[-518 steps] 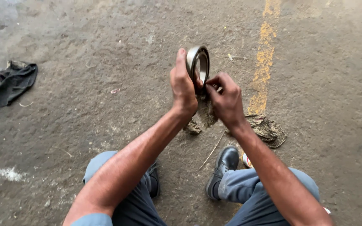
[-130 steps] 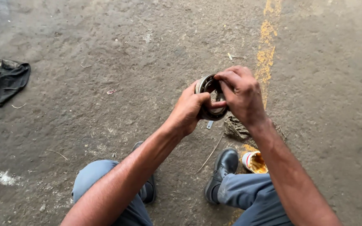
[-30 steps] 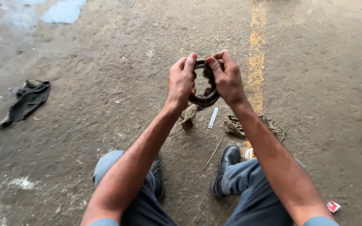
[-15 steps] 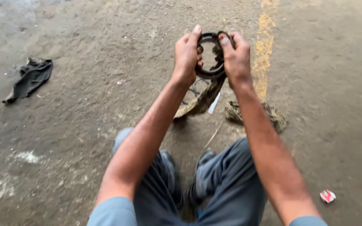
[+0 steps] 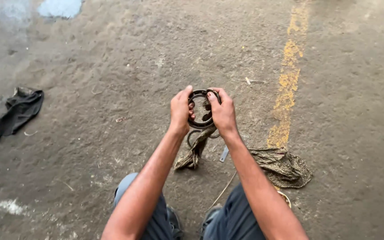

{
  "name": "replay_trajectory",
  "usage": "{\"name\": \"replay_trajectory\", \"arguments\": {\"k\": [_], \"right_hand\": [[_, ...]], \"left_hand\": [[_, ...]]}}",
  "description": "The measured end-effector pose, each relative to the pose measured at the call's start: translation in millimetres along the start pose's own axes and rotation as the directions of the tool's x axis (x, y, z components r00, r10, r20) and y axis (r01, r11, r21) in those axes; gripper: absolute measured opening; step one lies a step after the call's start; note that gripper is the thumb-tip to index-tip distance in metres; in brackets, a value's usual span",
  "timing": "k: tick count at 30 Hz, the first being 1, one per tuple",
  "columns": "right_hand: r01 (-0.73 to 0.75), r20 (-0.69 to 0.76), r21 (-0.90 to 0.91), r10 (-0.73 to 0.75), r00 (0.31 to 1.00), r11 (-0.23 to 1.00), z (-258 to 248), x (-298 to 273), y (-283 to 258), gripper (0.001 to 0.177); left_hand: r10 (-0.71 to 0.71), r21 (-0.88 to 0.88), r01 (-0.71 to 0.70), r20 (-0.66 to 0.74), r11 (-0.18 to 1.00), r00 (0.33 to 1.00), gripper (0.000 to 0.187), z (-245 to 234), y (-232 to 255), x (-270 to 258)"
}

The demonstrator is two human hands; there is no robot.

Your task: The recorder cleans a large metal bearing with a rag or cloth.

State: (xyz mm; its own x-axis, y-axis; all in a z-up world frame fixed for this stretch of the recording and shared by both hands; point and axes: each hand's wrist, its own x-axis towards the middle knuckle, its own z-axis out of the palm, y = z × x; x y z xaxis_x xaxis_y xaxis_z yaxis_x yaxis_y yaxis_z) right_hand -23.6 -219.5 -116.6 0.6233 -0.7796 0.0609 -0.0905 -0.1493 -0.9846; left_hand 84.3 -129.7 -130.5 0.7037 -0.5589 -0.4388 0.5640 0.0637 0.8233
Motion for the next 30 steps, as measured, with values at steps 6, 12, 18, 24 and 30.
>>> {"name": "replay_trajectory", "arguments": {"k": [6, 12, 18, 24, 30], "right_hand": [[-0.014, 0.031, 0.132, 0.010, 0.999, 0.991, -6, -9, -1, 0.020], [0.040, 0.018, 0.096, -0.042, 0.999, 0.995, -24, -10, -41, 0.019], [0.392, -0.004, -0.112, -0.395, 0.919, 0.913, -62, 15, -32, 0.014], [0.250, -0.064, 0.127, -0.244, 0.968, 0.960, -57, 77, -68, 0.017], [-0.050, -0.187, 0.012, 0.051, 0.981, 0.999, -17, 30, -34, 0.023]], "left_hand": [[0.017, 0.020, -0.018, 0.061, 1.000, 0.998, 0.029, -3, 2, -7], [0.068, 0.044, -0.075, 0.139, 0.996, 0.988, 0.028, 21, 27, -16], [0.056, 0.089, -0.098, 0.387, 0.991, 0.920, 0.042, 48, 34, 23], [0.067, 0.277, -0.243, 0.522, 0.930, 0.850, 0.046, 85, 108, 44], [-0.025, 0.333, -0.148, 0.463, 0.931, 0.886, 0.049, 39, 47, 71]]}}
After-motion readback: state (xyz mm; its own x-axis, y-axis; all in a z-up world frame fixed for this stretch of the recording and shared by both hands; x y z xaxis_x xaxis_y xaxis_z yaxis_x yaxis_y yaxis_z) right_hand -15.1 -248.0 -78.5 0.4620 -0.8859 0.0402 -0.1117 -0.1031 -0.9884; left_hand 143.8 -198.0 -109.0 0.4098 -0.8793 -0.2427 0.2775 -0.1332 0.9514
